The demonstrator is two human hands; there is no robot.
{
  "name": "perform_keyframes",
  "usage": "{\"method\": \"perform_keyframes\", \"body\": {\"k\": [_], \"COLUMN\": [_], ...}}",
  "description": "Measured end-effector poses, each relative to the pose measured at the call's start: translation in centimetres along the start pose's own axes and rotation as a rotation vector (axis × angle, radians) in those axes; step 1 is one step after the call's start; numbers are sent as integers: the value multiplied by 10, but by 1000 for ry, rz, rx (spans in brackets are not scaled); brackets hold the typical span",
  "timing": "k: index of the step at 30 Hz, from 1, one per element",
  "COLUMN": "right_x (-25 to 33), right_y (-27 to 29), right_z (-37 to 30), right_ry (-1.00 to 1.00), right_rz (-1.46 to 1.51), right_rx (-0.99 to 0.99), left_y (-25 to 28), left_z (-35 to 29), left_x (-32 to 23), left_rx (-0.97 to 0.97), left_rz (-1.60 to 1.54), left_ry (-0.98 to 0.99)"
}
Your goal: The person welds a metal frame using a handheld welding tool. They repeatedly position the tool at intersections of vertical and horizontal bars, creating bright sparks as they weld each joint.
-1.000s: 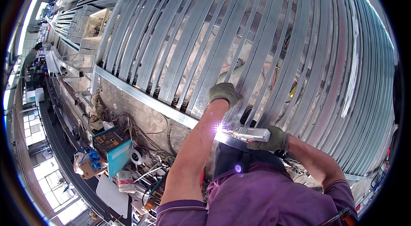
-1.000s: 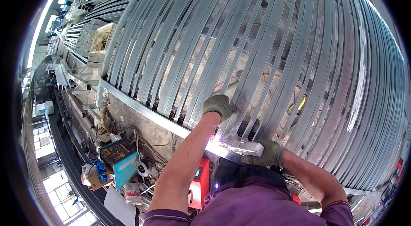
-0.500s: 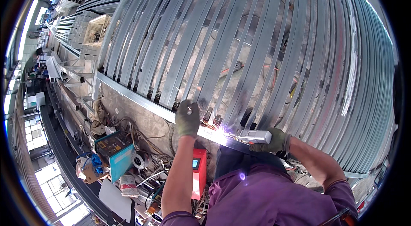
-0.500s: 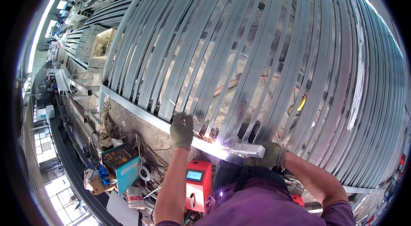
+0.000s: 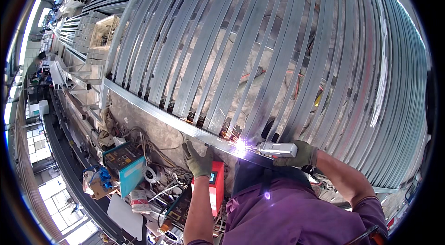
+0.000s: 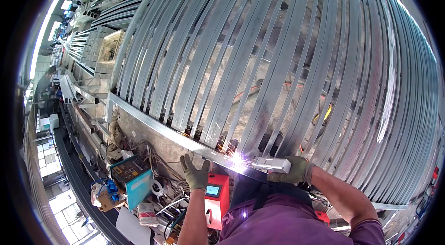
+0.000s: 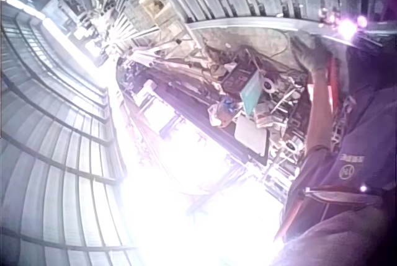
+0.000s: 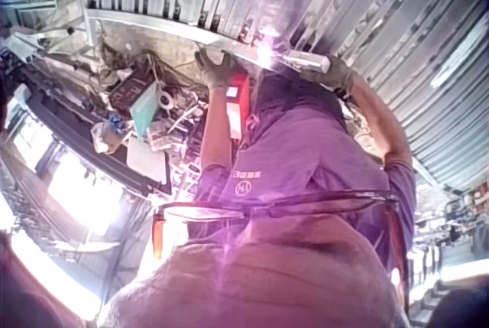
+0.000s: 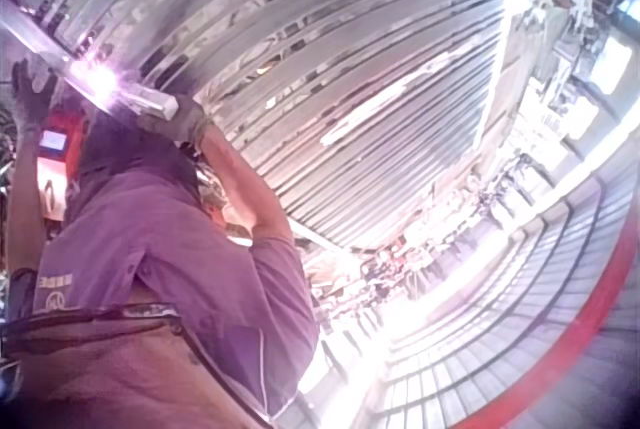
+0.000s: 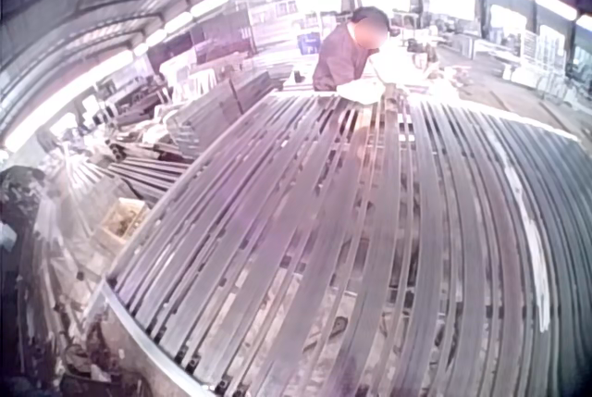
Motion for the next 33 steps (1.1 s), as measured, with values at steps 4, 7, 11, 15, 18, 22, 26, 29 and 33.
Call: {"method": "perform_keyframes", "body": {"k": [4,7,11,15,18,22,26,29,33], "right_x": [-8,4,6,2,-6,-5,-8,-9,-27], "right_y": [-1,6,6,5,0,3,1,2,-8], "right_z": [1,-3,-7,-7,-3,-7,-7,-7,1], "right_ry": [11,-3,38,45,89,126,135,107,140], "right_rz": [-58,-47,-40,-43,-21,-84,-62,-49,-70], "right_rx": [-8,40,-21,-16,-12,-50,-52,-27,-80], "left_y": [2,6,6,7,6,4,4,4,3], "left_z": [24,29,34,34,34,35,36,36,38], "left_x": [2,2,3,-2,-3,-2,-2,-4,-5], "left_rx": [46,99,119,149,160,173,184,198,207], "left_rz": [71,114,164,174,174,172,197,227,260], "left_ry": [-159,-188,-230,-214,-196,-185,-175,-147,-144]}}
Point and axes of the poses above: each hand's wrist, its own z-axis towards the middle knuckle, its own y-axis out of the back of the hand, x = y × z, the point moved 2 cm from there along z, towards the middle knuckle, and after that the axes turned 9 degrees about -z, right-handed, at the moved point
